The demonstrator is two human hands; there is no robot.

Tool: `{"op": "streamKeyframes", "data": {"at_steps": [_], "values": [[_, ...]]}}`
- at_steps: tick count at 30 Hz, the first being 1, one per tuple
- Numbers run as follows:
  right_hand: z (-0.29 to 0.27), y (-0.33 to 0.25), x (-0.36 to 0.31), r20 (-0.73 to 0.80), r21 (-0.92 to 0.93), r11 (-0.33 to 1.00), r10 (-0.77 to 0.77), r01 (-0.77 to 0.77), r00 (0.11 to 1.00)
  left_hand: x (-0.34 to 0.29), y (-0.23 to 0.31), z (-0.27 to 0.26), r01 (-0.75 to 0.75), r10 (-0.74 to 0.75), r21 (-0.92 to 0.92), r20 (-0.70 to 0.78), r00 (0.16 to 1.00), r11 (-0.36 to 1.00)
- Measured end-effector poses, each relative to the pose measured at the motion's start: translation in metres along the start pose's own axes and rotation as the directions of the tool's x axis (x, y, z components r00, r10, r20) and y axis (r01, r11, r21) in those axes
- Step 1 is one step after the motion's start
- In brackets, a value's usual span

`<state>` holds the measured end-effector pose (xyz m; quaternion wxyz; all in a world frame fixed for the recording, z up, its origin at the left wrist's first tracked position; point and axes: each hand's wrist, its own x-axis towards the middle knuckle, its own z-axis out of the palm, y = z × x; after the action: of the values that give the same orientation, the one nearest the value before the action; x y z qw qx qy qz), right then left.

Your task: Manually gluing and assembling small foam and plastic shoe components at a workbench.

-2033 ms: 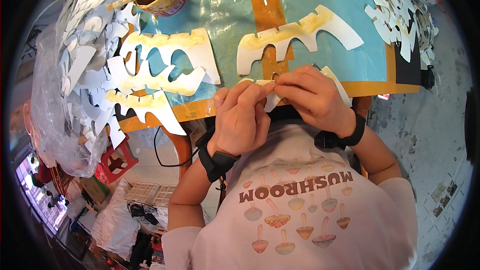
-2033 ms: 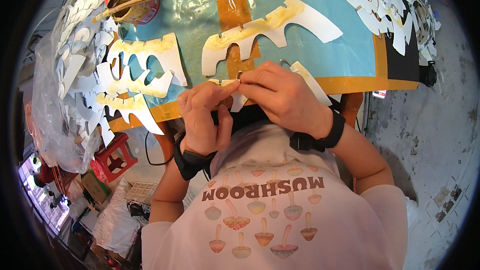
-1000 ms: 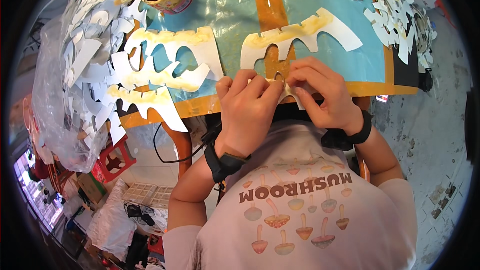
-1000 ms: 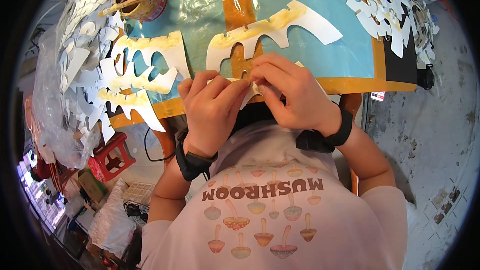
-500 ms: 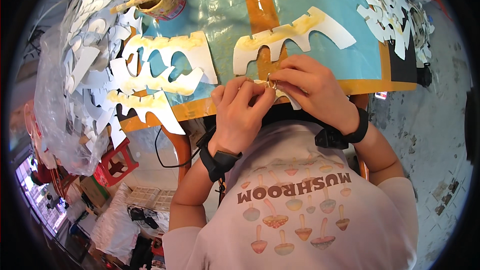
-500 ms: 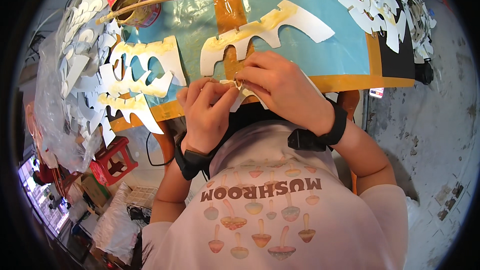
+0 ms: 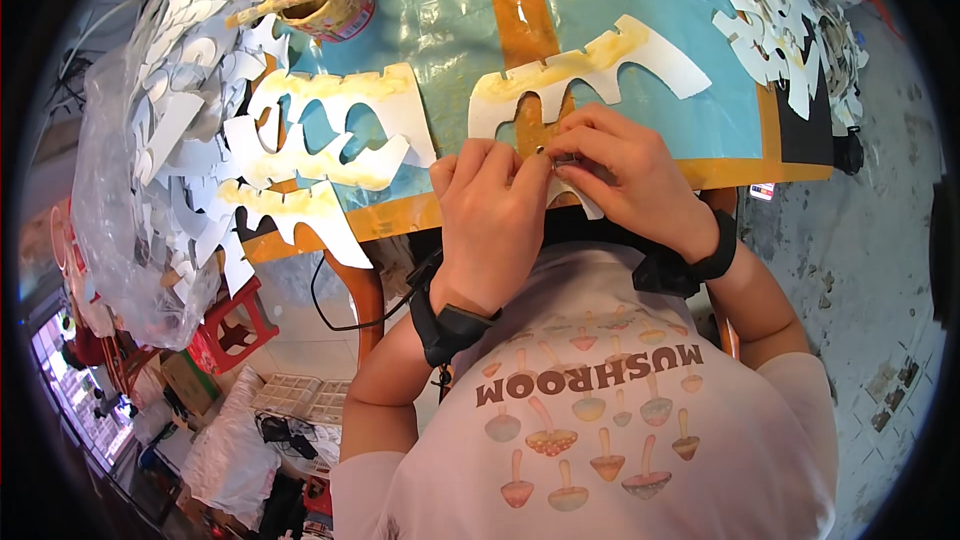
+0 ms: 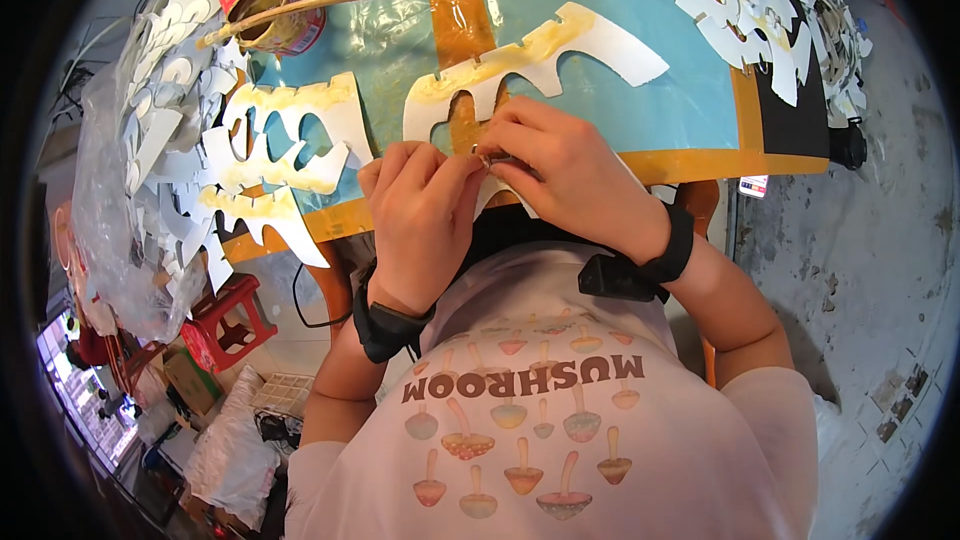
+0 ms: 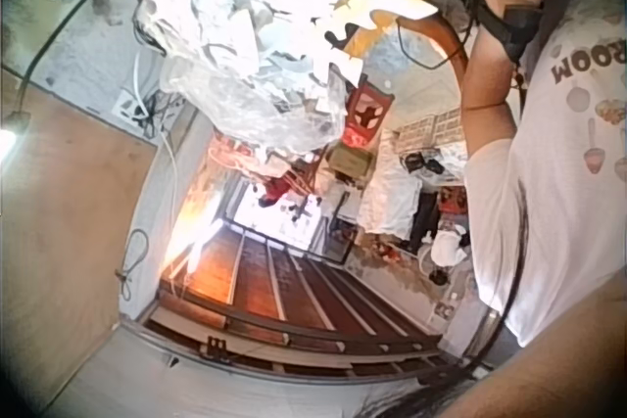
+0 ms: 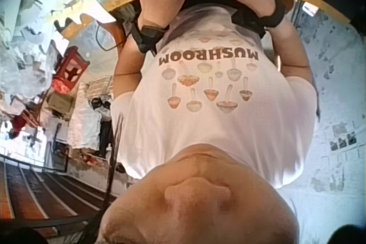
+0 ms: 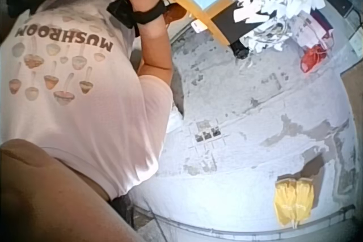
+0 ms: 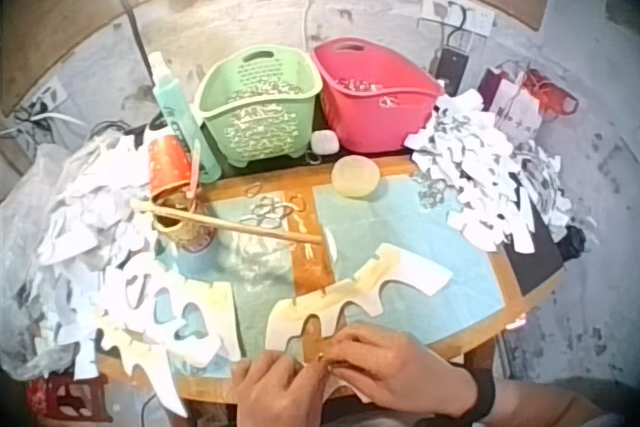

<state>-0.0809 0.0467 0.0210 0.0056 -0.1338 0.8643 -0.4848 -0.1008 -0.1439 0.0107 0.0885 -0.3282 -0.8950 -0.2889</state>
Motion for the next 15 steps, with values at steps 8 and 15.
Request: {"op": "streamKeyframes", "data": {"at_steps": [8, 15], "values": [[-0.001, 0.001, 0.002, 0.015, -0.043, 0.999, -0.01, 0.011, 1.0, -0.014, -0.006, 0.014, -0.001, 0.001, 0.004, -0.069, 0.998, 1.0], [-0.003, 0.001, 0.007, 0.049, -0.077, 0.991, -0.109, 0.112, 0.993, -0.026, -0.015, 0.014, -0.082, 0.082, 0.006, -0.085, 0.993, 0.997]]}}
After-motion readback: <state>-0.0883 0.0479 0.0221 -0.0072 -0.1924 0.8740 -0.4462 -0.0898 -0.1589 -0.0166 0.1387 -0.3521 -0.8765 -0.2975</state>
